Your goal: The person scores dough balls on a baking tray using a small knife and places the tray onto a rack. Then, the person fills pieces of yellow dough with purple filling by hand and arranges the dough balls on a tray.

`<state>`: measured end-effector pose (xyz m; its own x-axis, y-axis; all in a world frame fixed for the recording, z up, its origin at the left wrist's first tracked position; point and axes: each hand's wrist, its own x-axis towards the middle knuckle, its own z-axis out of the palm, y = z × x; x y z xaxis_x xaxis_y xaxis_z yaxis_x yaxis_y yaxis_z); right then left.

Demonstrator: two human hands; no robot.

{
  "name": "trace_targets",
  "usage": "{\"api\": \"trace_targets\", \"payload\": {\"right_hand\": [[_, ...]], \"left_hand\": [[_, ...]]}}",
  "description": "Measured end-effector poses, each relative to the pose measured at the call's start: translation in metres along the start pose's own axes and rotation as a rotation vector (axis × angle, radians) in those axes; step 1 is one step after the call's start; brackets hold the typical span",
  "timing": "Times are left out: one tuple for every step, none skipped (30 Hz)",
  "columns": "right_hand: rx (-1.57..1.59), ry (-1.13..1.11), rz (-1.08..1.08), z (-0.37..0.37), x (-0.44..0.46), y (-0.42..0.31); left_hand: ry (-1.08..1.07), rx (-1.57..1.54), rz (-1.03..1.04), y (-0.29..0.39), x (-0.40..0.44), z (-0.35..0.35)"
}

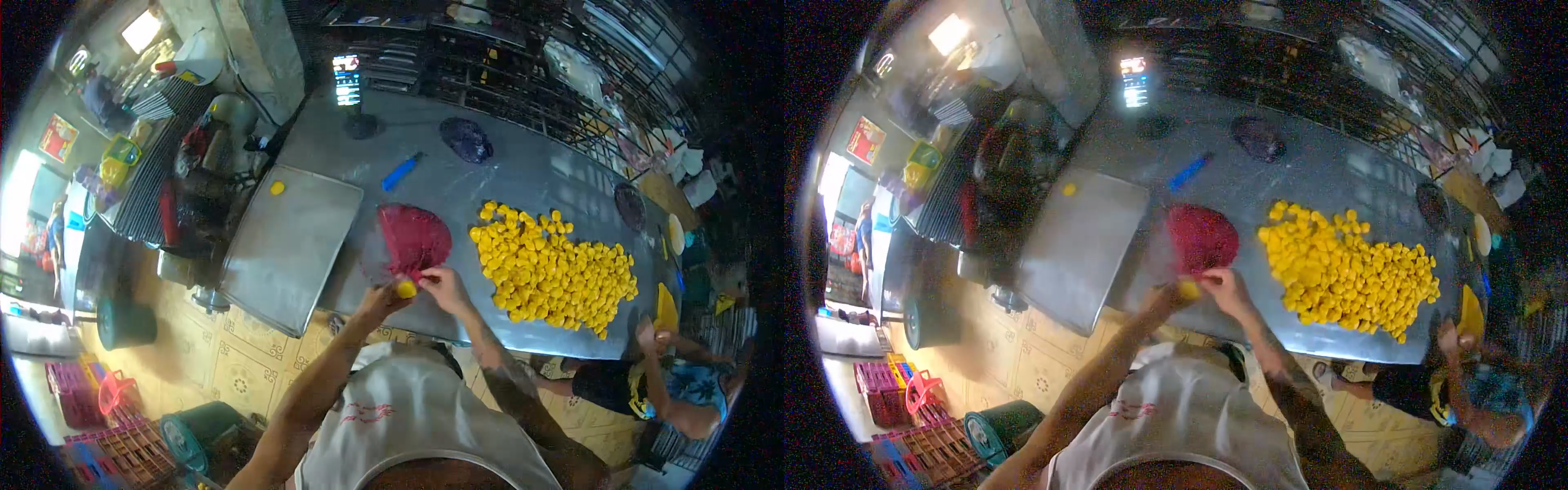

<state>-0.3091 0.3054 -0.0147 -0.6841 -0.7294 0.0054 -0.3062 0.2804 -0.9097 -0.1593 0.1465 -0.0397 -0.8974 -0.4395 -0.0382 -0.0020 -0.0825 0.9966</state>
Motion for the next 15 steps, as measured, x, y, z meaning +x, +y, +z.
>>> {"api": "trace_targets", "payload": {"right_hand": [[-0.194,0.056,-0.075,0.005,-0.004,-0.038],[-0.197,0.069,-0.067,0.022,-0.008,-0.045],[-0.339,0.180,-0.122,0.039,-0.014,-0.050],[-0.484,0.286,-0.179,0.054,-0.021,-0.052],[-0.428,0.327,-0.185,0.074,-0.024,-0.040],[-0.437,0.330,-0.182,0.078,-0.022,-0.045],[-0.112,0.123,0.069,0.081,-0.022,-0.050],[0.219,-0.084,0.321,0.082,-0.025,-0.053],[0.360,-0.182,0.556,0.073,-0.025,-0.044],[0.361,-0.173,0.559,0.077,-0.022,-0.058],[0.533,0.040,0.519,0.080,-0.022,-0.073],[0.701,0.259,0.476,0.083,-0.022,-0.084],[0.702,0.268,0.485,0.087,-0.023,-0.084],[0.757,0.193,0.451,0.089,-0.021,-0.082],[0.811,0.114,0.411,0.091,-0.019,-0.078]], "left_hand": [[-0.092,0.305,0.268,-0.009,0.005,-0.003],[-0.105,0.583,0.564,-0.017,0.010,-0.006],[-0.052,0.311,0.094,-0.022,0.020,-0.005],[0.002,0.034,-0.374,-0.029,0.026,-0.009],[-0.008,0.028,-0.373,-0.035,0.026,-0.017],[0.043,-0.202,-0.434,-0.039,0.025,-0.026],[0.063,-0.319,-0.472,-0.043,0.021,-0.035],[0.088,-0.435,-0.509,-0.048,0.018,-0.044],[0.071,-0.437,-0.417,-0.045,0.015,-0.052],[0.058,-0.437,-0.369,-0.035,0.016,-0.059],[0.045,-0.438,-0.321,-0.025,0.018,-0.066],[-0.042,-0.457,-0.343,-0.005,0.016,-0.071],[-0.087,-0.468,-0.357,0.007,0.014,-0.073],[-0.133,-0.477,-0.372,0.019,0.013,-0.076],[-0.191,-0.233,-0.288,0.027,0.015,-0.078]]}}
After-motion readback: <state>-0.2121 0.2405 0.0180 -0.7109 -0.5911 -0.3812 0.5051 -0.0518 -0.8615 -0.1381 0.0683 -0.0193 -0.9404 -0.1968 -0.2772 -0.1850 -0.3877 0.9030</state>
